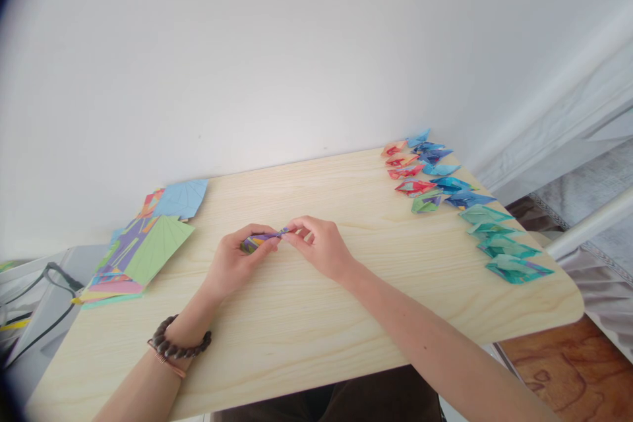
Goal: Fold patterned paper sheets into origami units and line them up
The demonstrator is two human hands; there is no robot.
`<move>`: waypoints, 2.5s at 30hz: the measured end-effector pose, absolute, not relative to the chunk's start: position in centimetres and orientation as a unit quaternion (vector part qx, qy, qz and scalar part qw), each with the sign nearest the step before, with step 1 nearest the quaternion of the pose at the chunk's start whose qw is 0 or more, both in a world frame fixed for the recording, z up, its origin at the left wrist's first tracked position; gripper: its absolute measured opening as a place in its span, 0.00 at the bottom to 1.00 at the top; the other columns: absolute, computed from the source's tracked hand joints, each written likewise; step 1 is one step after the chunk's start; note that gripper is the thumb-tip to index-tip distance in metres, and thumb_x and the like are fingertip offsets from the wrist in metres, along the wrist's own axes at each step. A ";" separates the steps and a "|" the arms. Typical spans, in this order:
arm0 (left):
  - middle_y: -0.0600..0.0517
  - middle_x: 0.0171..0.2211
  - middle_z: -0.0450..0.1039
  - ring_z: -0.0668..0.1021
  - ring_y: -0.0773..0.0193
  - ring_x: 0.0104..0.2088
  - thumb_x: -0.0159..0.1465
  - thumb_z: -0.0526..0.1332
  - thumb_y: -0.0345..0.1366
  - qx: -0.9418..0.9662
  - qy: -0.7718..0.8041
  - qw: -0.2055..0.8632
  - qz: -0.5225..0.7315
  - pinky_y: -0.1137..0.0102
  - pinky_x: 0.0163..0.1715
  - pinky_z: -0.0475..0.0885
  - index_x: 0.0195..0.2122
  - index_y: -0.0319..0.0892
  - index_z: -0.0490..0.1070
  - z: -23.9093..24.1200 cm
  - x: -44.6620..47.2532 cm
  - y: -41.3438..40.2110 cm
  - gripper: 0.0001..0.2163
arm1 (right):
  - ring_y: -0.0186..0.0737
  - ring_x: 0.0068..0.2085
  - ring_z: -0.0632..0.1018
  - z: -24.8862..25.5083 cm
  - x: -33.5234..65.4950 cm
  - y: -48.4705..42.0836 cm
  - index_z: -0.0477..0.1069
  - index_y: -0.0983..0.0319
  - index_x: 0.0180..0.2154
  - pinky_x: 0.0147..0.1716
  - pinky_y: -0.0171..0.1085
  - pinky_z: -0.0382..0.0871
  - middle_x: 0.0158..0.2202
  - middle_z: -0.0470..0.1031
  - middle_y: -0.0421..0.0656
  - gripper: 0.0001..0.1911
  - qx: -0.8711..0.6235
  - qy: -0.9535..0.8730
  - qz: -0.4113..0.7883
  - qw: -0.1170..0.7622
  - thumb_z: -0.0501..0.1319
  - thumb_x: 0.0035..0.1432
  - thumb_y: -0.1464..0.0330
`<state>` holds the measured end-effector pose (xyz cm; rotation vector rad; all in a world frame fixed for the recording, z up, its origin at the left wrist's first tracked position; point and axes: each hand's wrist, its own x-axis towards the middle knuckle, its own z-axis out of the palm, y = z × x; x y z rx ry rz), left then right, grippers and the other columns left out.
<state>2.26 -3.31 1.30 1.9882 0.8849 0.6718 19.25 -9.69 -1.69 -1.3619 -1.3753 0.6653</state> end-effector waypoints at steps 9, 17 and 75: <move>0.52 0.25 0.75 0.76 0.65 0.27 0.57 0.62 0.42 0.735 0.392 0.501 0.235 0.73 0.30 0.69 0.35 0.40 0.72 1.8 2.3 -3.4 0.11 | 0.30 0.27 0.73 -1.2 19.2 -9.9 0.71 0.61 0.34 0.25 0.30 0.68 0.31 0.74 0.40 0.05 -0.541 -0.607 0.225 0.537 0.61 0.54 0.66; 0.52 0.24 0.75 0.71 0.69 0.23 0.56 0.62 0.43 0.721 0.409 0.513 0.223 0.76 0.22 0.63 0.29 0.38 0.73 1.8 2.3 -3.2 0.12 | 0.29 0.26 0.69 -1.2 19.2 -10.1 0.71 0.60 0.35 0.25 0.30 0.67 0.32 0.73 0.41 0.05 -0.506 -0.645 0.223 0.527 0.59 0.55 0.68; 0.51 0.30 0.73 0.76 0.66 0.25 0.54 0.65 0.40 0.660 0.394 0.542 0.339 0.72 0.22 0.73 0.35 0.38 0.66 1.3 1.7 -2.1 0.14 | 0.36 0.28 0.77 -1.7 21.2 -9.2 0.69 0.62 0.35 0.23 0.32 0.69 0.29 0.75 0.42 0.12 -0.580 -0.503 0.376 0.519 0.58 0.55 0.59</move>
